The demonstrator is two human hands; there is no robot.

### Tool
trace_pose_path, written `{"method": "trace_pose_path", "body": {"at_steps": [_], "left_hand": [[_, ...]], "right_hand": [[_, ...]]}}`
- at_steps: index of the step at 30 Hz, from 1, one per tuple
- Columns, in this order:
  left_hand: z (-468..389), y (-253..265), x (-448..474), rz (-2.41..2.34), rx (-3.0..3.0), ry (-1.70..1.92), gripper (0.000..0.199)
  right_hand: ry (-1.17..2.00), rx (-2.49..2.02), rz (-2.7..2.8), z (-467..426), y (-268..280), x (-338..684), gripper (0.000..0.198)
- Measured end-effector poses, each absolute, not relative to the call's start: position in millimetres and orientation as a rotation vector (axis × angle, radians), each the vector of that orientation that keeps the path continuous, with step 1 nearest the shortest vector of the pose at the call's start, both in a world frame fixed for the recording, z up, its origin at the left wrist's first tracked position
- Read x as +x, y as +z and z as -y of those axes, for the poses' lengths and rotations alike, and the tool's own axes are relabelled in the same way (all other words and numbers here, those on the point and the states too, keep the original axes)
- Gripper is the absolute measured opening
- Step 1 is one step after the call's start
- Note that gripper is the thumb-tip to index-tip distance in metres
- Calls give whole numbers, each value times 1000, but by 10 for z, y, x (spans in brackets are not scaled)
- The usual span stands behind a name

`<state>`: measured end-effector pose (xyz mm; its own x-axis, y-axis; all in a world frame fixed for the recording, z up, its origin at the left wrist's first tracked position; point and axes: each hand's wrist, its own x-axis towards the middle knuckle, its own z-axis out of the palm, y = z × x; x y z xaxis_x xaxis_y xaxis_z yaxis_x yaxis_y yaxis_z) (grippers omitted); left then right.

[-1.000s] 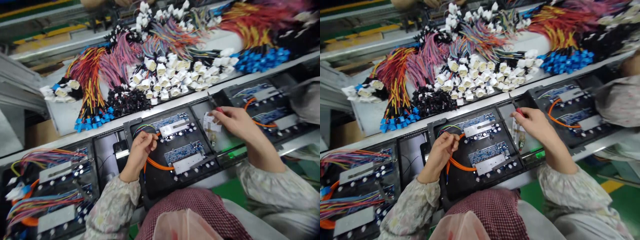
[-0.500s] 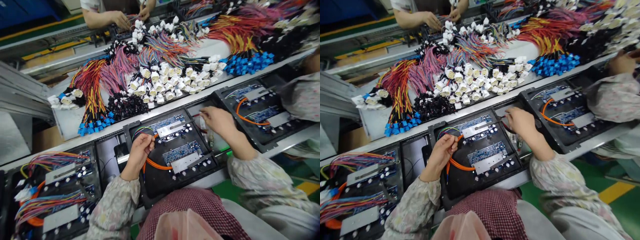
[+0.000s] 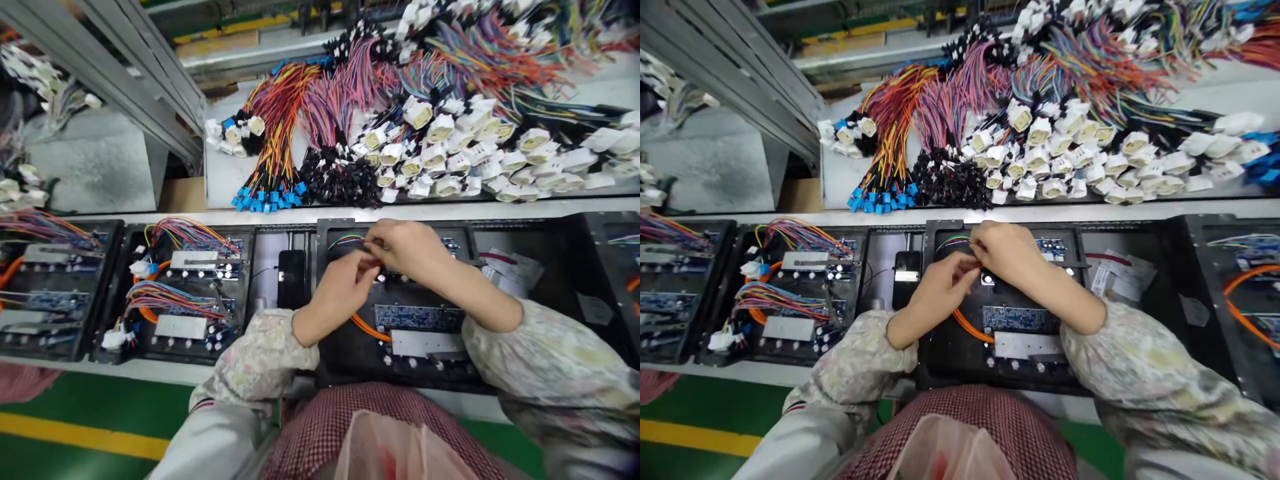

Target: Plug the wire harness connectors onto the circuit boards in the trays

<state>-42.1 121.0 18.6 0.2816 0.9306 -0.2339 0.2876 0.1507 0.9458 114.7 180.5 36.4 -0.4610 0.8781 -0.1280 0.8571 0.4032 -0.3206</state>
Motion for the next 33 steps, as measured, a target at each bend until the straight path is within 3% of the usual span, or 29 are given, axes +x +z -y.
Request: {"method": "trace_pose_path", "body": {"at_steps": [4, 10, 16, 27, 31, 33], "left_hand": [[-1275, 165, -489, -1582, 2194, 557, 30], [-1301, -20, -501, -1604, 2413, 496, 30], [-1282, -24, -506, -1582, 2376, 505, 32], [-1308, -88, -536, -1527, 2255, 643, 27], [-1280, 107, -548, -1324, 2077, 853, 27], [-1155, 394, -512, -1070, 1718, 1080, 34]], "right_hand": [[579, -1590, 2560, -1794, 271, 1315, 19], [644, -1644, 2551, -1770, 159, 1400, 21], [703, -1677, 2487, -1776, 190, 1386, 22], [469, -1777, 2567, -1738, 254, 1331, 23], [345, -1821, 2200, -1621, 652, 1877, 35], [164, -2002, 1945, -1473, 807, 2292, 36]]}}
